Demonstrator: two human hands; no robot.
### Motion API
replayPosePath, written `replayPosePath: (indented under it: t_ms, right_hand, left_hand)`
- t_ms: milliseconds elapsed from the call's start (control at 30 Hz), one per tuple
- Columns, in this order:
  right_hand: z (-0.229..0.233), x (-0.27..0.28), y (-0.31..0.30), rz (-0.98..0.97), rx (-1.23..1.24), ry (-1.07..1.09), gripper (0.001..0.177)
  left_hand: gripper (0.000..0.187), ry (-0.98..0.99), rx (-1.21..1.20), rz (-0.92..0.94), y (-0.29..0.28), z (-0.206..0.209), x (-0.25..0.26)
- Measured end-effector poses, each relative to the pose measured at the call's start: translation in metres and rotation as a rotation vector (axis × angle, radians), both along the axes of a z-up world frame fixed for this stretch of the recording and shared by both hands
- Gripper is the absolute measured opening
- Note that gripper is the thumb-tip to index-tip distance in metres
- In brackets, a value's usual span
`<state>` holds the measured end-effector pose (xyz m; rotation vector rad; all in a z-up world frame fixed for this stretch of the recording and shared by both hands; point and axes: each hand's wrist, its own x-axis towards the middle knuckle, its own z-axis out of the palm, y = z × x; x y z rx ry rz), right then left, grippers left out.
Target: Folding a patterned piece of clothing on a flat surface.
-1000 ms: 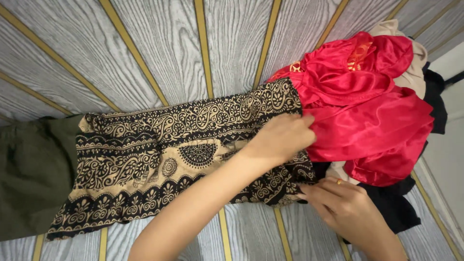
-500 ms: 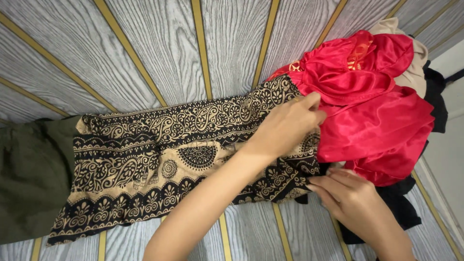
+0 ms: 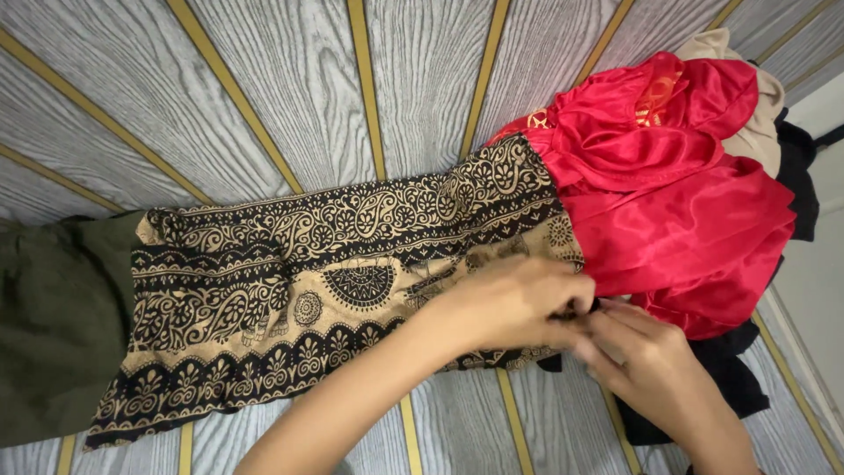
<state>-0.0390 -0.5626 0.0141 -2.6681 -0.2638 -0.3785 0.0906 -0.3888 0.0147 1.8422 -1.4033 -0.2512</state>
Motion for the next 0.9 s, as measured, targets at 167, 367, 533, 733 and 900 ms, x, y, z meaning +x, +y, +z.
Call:
replayPosePath:
  t_ms: [167, 367, 533, 733, 900]
  right_hand:
    - [-0.009, -0.001, -0.007, -0.015, 0.119, 0.057, 0.021]
    - [-0.004, 0.006, -0.007, -0.126, 0.216, 0.291, 0.029]
    - [-0.009, 0.015, 0.002, -0.038, 0.151, 0.058, 0.033]
    - [-0.021, 0.017, 0.004, -0.188, 0.229, 0.059, 0.036]
    - [-0.026, 0.018, 0.000, -0.135, 0.138, -0.051, 0.021]
  left_hand:
    - [0.042, 0.114, 0.101, -0.065, 0.009, -0.009, -0.009]
    - [0.021, 0.238, 0.012, -0.145, 0.022, -0.018, 0.002]
    - [0.019, 0.287, 0.034, -0.193, 0.038, 0.000, 0.003]
    - [0.019, 0.312, 0.092, -0.245, 0.042, -0.004, -0.001]
    - [0.018, 0.367, 0.129, -0.315, 0.040, -0.009, -0.009]
